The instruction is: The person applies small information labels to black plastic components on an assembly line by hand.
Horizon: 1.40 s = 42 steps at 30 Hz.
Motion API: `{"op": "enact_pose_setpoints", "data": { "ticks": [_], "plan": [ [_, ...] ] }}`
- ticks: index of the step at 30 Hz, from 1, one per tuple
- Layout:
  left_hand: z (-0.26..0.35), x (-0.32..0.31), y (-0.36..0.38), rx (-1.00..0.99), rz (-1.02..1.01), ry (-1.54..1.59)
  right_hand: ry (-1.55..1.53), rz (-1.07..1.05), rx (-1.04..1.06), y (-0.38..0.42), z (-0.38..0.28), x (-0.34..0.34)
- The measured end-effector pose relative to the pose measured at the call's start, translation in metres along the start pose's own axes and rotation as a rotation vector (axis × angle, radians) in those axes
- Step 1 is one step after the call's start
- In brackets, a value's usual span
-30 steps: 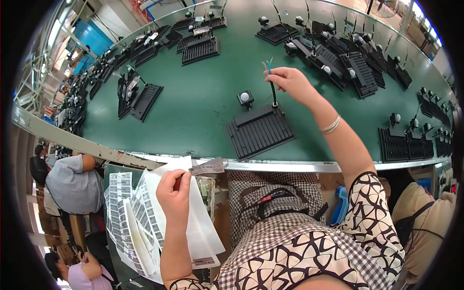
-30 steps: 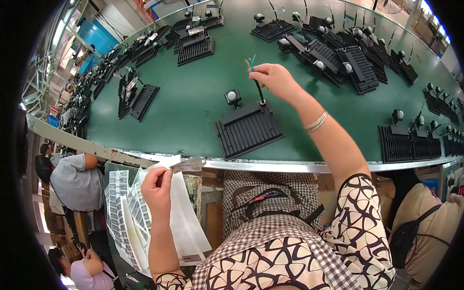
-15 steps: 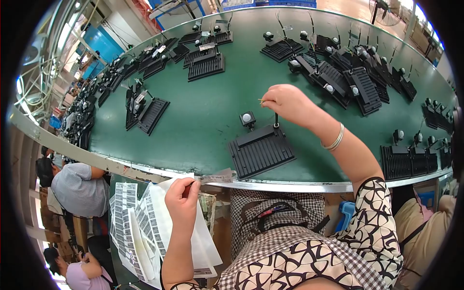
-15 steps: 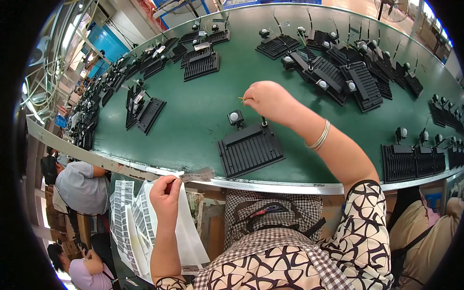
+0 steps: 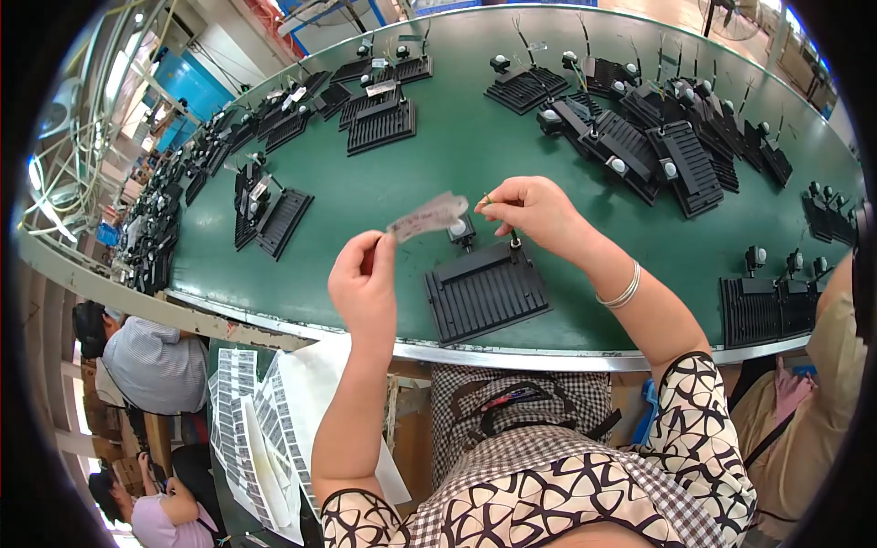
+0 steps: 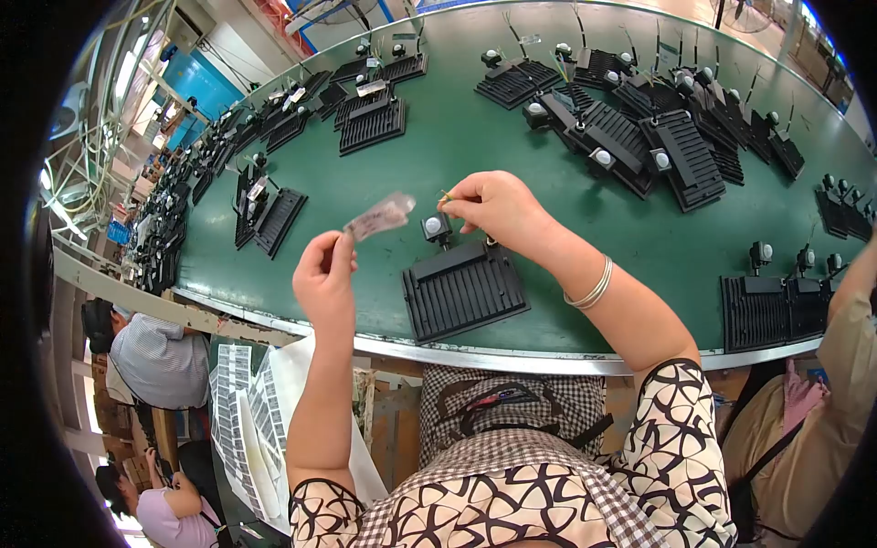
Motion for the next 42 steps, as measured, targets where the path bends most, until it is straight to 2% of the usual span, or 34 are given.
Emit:
{"op": "enact_pose_setpoints", "data": {
  "ticks": [3, 7, 19, 30, 34, 37, 42],
  "plan": [
    [-0.002, -0.029, -0.012, 0.004, -0.037, 0.123, -0.088, 0.006, -0.089, -0.001, 0.002, 0.002],
    [-0.006, -0.044, -0.013, -0.025, -0.040, 0.050, -0.202, 0.053, -0.076, -0.001, 0.012, 0.001],
    [-0.016, -0.045, -0.012, -0.010, -0.009, 0.025, -0.236, 0.052, -0.069, -0.004, 0.016, 0.001],
    [-0.022, -0.055, -0.004, -0.128, -0.046, -0.115, -0.287, 0.080, -0.097, 0.000, 0.026, 0.003],
    [-0.025, -0.062, 0.001, -0.102, -0.080, -0.105, -0.269, 0.053, -0.141, 0.007, 0.029, 0.009],
    [-0.031, -0.066, 0.006, -0.100, -0.117, -0.129, -0.355, 0.096, -0.094, 0.012, 0.038, 0.008],
    [-0.042, -0.071, 0.016, -0.062, -0.145, -0.136, -0.307, 0.081, -0.088, 0.014, 0.063, 0.008]
  ]
}}
Point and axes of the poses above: each hand's wrist, its own y-axis away from the middle knuckle, its own x-axis out of the back of the hand, z = x × y, the point moved 1 cm from there along -y, towards the middle knuckle, and after that the axes turned 1 degree about z, right-handed, at the moved point
